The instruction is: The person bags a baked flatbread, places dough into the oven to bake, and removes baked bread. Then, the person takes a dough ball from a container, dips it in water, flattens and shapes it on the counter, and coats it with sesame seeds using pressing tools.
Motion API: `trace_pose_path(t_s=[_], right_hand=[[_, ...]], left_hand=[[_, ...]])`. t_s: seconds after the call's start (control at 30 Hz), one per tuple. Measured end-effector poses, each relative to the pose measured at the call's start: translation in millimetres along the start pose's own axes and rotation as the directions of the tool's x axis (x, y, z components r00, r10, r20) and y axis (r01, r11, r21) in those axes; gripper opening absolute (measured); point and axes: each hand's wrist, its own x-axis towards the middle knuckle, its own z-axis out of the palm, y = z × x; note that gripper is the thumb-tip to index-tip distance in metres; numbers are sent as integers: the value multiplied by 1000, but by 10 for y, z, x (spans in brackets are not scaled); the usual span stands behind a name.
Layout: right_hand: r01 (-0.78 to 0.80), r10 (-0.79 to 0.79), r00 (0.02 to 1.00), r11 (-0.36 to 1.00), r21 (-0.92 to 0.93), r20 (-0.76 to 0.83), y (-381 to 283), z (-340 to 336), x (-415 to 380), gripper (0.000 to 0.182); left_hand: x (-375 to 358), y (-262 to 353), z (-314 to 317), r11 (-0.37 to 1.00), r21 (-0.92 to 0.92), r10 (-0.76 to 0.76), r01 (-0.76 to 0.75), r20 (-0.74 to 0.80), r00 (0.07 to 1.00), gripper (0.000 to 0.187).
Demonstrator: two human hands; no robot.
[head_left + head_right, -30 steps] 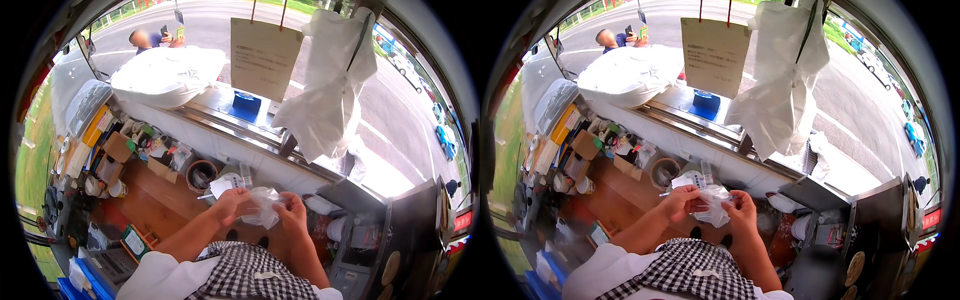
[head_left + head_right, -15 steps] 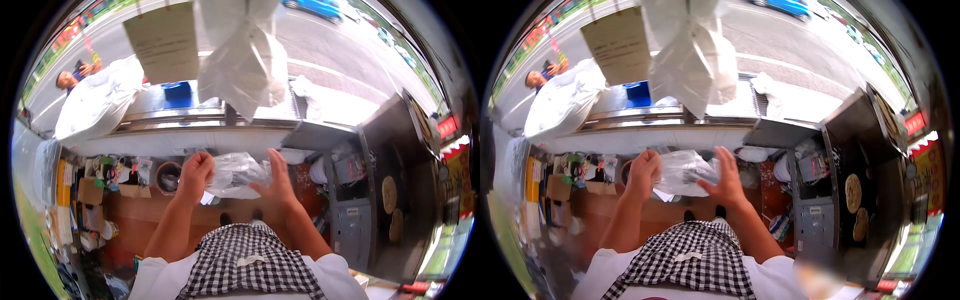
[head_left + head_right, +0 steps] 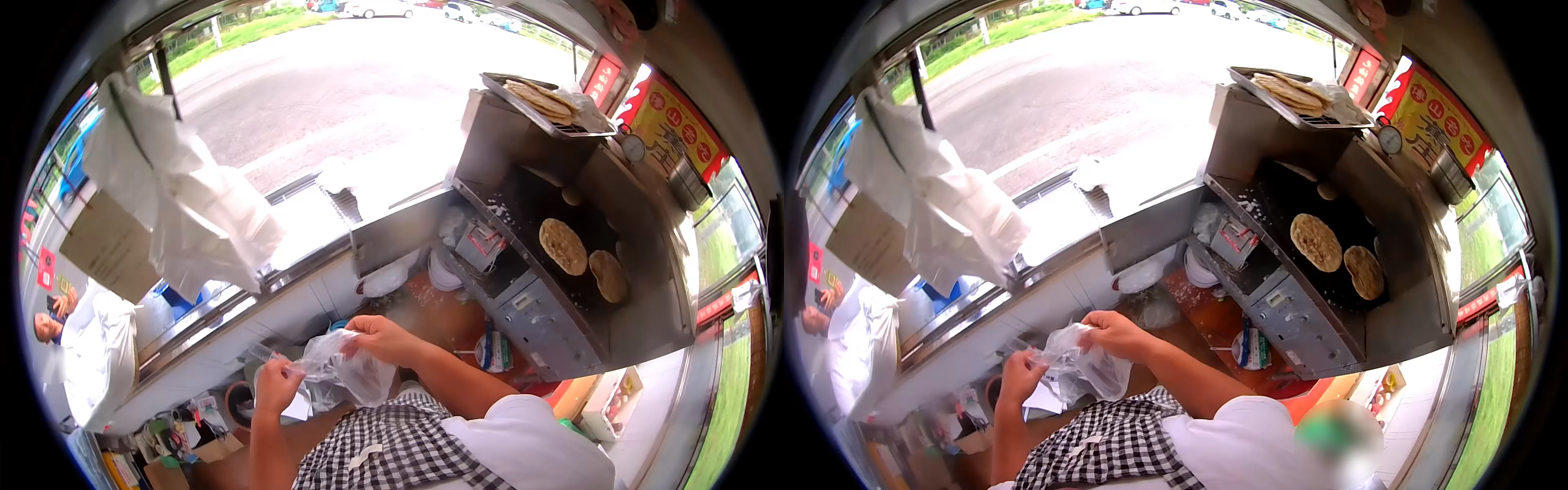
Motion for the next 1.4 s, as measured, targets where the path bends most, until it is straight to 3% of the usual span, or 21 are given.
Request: trace_pose_path(t_s=[0.07,0.1,0.17,0.3,0.37,0.43,0.57,0.6,0.63,0.67,0.7,0.77,0.8,0.87,0.93,1.07,1.13,1.23,1.33,1.37,1.4], right_hand=[[-106,77,990,960,260,122,-78,-192,-64,19],[-109,59,987,929,353,150,-141,-311,-111,21],[-107,2,981,836,538,192,-212,-545,-173,25],[-356,-194,857,447,821,477,-182,-1073,-206,38],[-421,-275,823,293,859,497,-360,-1197,-375,42],[-440,-379,761,292,849,526,-483,-1254,-505,44],[-458,-380,752,287,841,539,-21,-1310,-349,42],[-467,-236,808,302,831,540,-44,-1335,-431,39],[-123,-336,832,664,737,441,-146,-1381,-491,39],[260,-454,806,848,461,380,-271,-1444,-527,39],[400,-508,763,857,325,399,-308,-1475,-496,41],[574,-571,686,806,146,452,-356,-1547,-433,48],[571,-576,681,805,164,453,-380,-1620,-448,51],[511,-580,689,814,278,434,-416,-1736,-458,58],[409,-602,723,769,492,340,-498,-1913,-526,65],[436,-691,723,464,771,6,-772,-2340,-804,79],[558,-726,667,337,758,-169,-938,-2567,-1002,86],[773,-759,525,237,588,-384,-1292,-2993,-1382,97],[918,-741,386,249,310,-549,-1728,-3407,-1745,96],[937,-813,342,255,240,-471,-1921,-3614,-1836,86],[946,-827,254,321,-50,-501,-2058,-3827,-1862,79]], left_hand=[[113,-50,189,890,-381,-179,249,210,961,23],[186,51,251,733,-549,-248,401,333,910,22],[284,421,281,314,-847,-132,428,408,904,27],[663,813,400,90,-926,77,367,374,924,48],[891,940,439,59,-940,8,336,337,941,59],[1141,1265,442,-28,-959,93,282,278,956,60],[1721,1435,451,168,-976,252,140,180,951,60],[1854,1546,491,224,-968,234,111,164,958,60],[1970,1621,523,281,-956,219,81,146,965,60],[2123,1589,630,411,-911,277,42,169,946,59],[2213,1660,739,397,-911,327,116,258,909,58],[2368,1881,954,379,-888,425,259,416,804,54],[2410,1997,1077,500,-826,464,260,509,725,51],[2417,2212,1307,693,-689,483,212,663,572,47],[2296,2371,1522,720,-616,413,320,750,517,45],[1953,2507,1774,355,-560,135,748,823,552,42],[1946,2660,1669,499,-592,366,632,806,466,42],[1983,2624,1708,616,-577,367,537,813,452,40],[1904,2656,1655,745,-536,252,397,777,577,36],[1880,2595,1667,745,-528,210,407,765,609,35],[1867,2491,1671,744,-522,168,417,751,639,34]])
